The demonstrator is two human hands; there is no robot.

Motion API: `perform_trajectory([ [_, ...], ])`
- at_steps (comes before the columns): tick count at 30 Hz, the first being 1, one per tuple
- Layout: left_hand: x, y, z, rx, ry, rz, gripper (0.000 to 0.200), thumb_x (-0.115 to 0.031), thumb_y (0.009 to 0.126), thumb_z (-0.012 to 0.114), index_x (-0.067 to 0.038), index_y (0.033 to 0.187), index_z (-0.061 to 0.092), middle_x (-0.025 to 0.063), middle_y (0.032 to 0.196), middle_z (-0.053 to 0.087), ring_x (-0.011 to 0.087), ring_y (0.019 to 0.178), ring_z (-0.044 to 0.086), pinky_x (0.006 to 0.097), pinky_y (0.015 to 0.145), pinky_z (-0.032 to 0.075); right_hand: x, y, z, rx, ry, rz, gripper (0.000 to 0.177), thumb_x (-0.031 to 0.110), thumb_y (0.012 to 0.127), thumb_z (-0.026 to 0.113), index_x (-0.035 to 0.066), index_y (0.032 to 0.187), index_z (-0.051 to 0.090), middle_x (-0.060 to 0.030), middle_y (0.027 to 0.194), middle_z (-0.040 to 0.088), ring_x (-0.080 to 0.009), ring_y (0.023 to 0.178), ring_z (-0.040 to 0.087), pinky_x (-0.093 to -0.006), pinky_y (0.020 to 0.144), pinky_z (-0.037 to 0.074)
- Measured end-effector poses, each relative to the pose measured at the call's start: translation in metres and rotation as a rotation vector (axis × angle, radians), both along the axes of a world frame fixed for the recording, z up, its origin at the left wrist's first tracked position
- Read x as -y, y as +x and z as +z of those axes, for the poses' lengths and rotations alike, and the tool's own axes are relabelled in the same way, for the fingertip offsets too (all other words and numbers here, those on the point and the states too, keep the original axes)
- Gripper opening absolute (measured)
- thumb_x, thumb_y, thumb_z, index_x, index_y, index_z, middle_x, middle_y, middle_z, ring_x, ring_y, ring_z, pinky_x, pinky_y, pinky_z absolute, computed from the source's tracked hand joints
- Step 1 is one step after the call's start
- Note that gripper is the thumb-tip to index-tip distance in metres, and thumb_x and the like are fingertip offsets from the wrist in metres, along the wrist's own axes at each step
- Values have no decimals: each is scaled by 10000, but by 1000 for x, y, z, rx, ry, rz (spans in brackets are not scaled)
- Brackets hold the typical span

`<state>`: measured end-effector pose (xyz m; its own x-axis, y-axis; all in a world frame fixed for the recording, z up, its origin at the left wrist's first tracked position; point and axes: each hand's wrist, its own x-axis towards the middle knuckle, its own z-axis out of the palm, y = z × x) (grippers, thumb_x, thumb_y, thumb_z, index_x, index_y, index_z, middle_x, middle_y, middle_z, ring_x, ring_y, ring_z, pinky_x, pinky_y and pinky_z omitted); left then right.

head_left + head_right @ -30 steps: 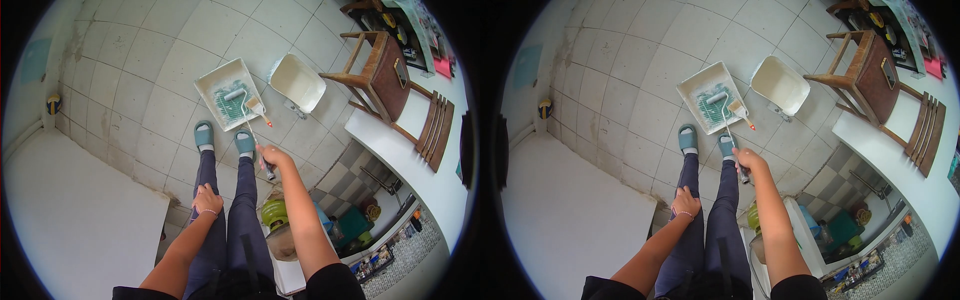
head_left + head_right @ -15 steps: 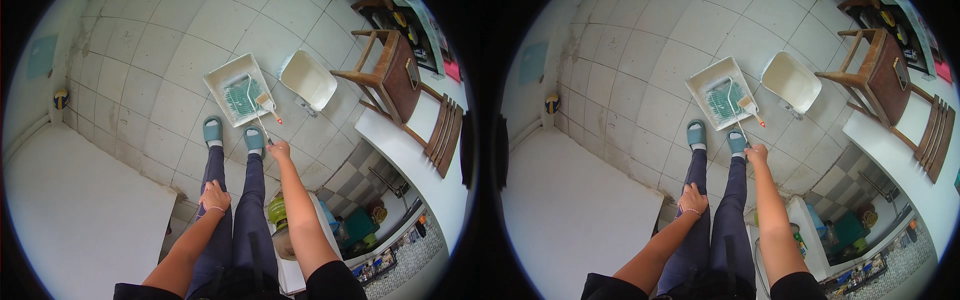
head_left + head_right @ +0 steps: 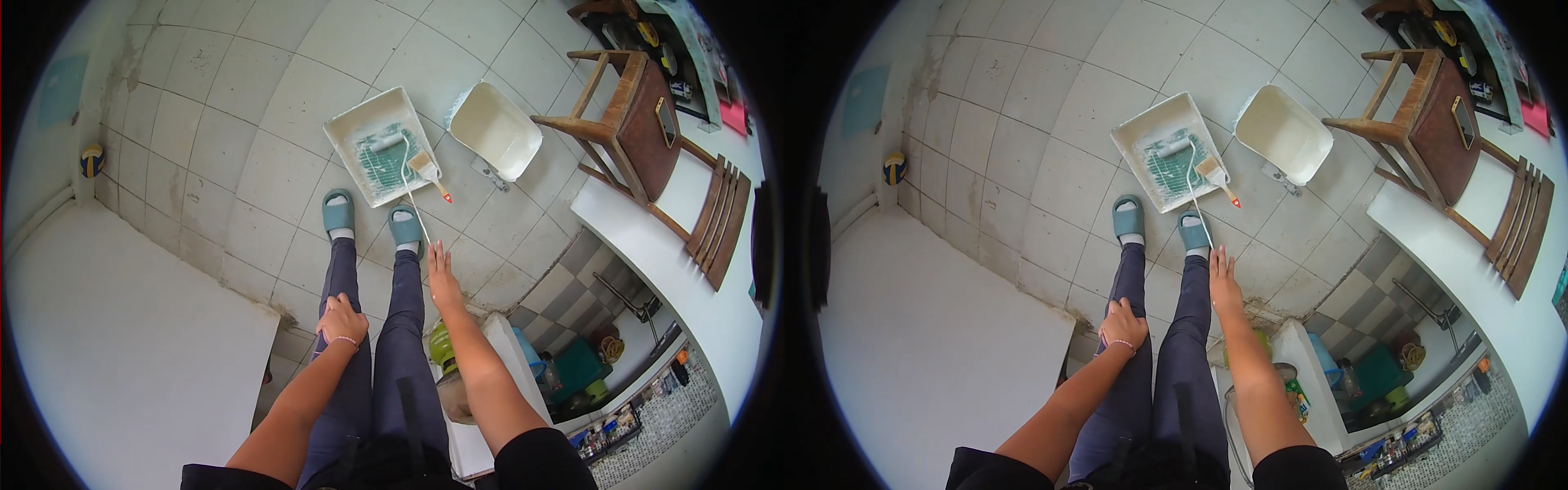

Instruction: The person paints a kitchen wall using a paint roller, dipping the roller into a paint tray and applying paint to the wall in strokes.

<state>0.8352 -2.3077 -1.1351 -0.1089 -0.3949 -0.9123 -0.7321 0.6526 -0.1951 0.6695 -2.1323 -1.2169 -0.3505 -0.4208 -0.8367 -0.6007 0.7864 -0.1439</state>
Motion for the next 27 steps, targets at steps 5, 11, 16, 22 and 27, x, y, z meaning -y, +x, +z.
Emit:
perform_trajectory([
  [5,0,-3,3,17,-11,-44,551,-410,834,598,-4,1184,471,172,1087,516,387,852,692,612,700,546,-6,10,14,110,133,19,919,-114,792,560,24,1542,48,-181,1622,-15,-366,1230,534,-359,841,589],
  [11,-3,-2,1,37,-13,-77,564,-423,837,595,-2,1191,470,167,1086,516,384,834,694,608,687,548,32,-11,-4,101,161,2,816,-78,820,550,-35,1519,131,-233,1605,51,-324,932,697,-368,776,592],
  [16,-3,-2,1,17,-24,-61,562,-423,838,598,-10,1197,472,159,1093,520,381,864,692,608,692,550,72,-28,-13,66,89,-42,747,-24,850,533,-45,1507,177,-245,1593,120,-334,958,698,-374,789,590],
  [22,-4,-2,3,-24,-62,-18,466,-342,820,611,-22,1135,488,157,1061,537,380,871,688,663,672,526,60,-10,-10,80,82,-72,726,-4,870,516,-37,1508,171,-241,1572,188,-343,969,694,-385,795,588],
  [27,-2,-8,7,22,-33,-33,493,-354,824,606,-19,1163,484,161,1070,537,383,891,686,653,692,533,14,17,7,170,186,-85,768,-73,851,497,9,1525,137,-213,1473,347,-354,971,679,-408,805,583],
])
